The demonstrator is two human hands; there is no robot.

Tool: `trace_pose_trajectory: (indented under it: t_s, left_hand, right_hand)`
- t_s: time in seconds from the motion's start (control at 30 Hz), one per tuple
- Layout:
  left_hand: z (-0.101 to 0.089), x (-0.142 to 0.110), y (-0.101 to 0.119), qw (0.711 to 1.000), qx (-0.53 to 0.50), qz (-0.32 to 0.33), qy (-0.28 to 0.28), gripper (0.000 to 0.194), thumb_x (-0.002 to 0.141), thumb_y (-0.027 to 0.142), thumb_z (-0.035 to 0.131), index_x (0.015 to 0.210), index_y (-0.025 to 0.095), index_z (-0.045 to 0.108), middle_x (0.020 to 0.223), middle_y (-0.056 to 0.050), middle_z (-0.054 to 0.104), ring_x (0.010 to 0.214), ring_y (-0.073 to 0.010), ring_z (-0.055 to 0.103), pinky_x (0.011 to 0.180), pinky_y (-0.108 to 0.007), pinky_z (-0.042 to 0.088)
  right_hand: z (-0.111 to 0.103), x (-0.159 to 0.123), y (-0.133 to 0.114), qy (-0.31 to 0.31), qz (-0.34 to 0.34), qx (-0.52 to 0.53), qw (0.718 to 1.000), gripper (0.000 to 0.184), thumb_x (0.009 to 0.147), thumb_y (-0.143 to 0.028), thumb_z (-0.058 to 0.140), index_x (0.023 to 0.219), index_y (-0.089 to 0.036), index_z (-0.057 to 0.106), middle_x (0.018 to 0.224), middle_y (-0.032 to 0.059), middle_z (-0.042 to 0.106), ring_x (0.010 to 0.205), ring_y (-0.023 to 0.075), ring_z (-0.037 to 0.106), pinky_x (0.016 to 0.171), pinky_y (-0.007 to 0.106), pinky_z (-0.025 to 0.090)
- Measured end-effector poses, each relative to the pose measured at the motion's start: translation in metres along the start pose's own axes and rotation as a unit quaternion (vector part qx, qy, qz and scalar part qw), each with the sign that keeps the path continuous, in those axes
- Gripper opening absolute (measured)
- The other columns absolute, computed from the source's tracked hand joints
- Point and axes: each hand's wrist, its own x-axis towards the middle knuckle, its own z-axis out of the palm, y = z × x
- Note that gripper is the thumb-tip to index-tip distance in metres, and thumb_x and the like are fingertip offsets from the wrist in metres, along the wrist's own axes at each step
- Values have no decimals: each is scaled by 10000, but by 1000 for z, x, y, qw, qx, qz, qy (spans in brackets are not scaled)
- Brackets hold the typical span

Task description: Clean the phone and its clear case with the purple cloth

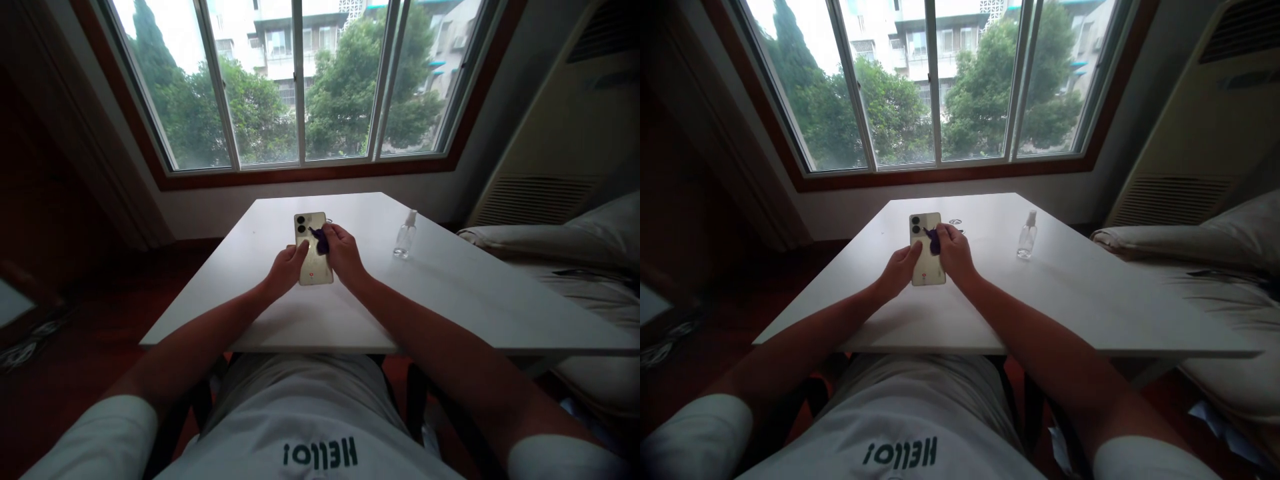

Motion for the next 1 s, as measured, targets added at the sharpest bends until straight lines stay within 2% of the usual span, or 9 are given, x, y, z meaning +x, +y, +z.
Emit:
trace_pose_trajectory:
  t_s: [0.13,0.3,0.4,0.53,0.67,0.73,0.83,1.0]
  left_hand:
    - [-4,1,0,999,-36,-10,22,570,869,689,578,840,122,628,724,-50,651,622,-149,606,578,-271,501]
    - [-11,6,-4,996,-37,-1,80,568,831,695,622,821,128,627,672,-31,622,556,-133,573,499,-239,442]
    - [-14,10,-7,993,-58,2,107,579,832,701,617,839,123,648,694,-49,642,569,-145,598,510,-248,456]
    - [-16,13,-11,992,-66,20,104,564,858,679,603,900,120,672,752,-68,673,637,-168,642,560,-264,488]
    - [-17,13,-10,992,-79,18,100,573,858,678,605,928,113,673,764,-78,684,688,-192,667,590,-281,506]
    - [-16,13,-9,991,-85,14,97,587,849,689,607,923,111,667,762,-82,686,694,-197,670,596,-285,509]
    - [-16,14,-9,992,-71,17,101,609,848,713,584,902,111,661,767,-86,689,679,-191,664,590,-286,502]
    - [-17,14,-10,992,-51,3,111,599,855,699,587,892,107,672,786,-93,698,672,-197,670,595,-300,507]
  right_hand:
    - [4,-3,-2,-31,2,-39,999,422,929,-593,520,896,-197,660,821,39,664,751,177,581,659,285,450]
    - [9,-8,7,-95,16,-63,993,413,929,-590,525,908,-193,641,825,38,660,749,168,583,641,267,463]
    - [10,-8,11,-129,36,-65,989,415,929,-591,532,903,-185,620,825,37,659,734,152,587,617,246,480]
    - [8,-6,10,-186,106,-62,975,436,923,-613,538,965,-184,602,831,51,672,665,152,610,507,235,486]
    - [2,-5,8,-189,87,-142,968,503,933,-674,475,1014,-207,643,798,44,680,589,152,600,453,239,439]
    - [-1,-5,8,-177,51,-177,967,544,939,-700,438,1004,-214,674,791,38,689,594,148,593,502,247,434]
    - [-2,-2,12,-166,4,-185,969,563,941,-698,437,957,-203,704,869,49,714,734,170,626,630,262,457]
    - [8,4,22,-187,81,-29,979,490,948,-569,462,982,-148,711,936,79,729,862,214,661,758,306,518]
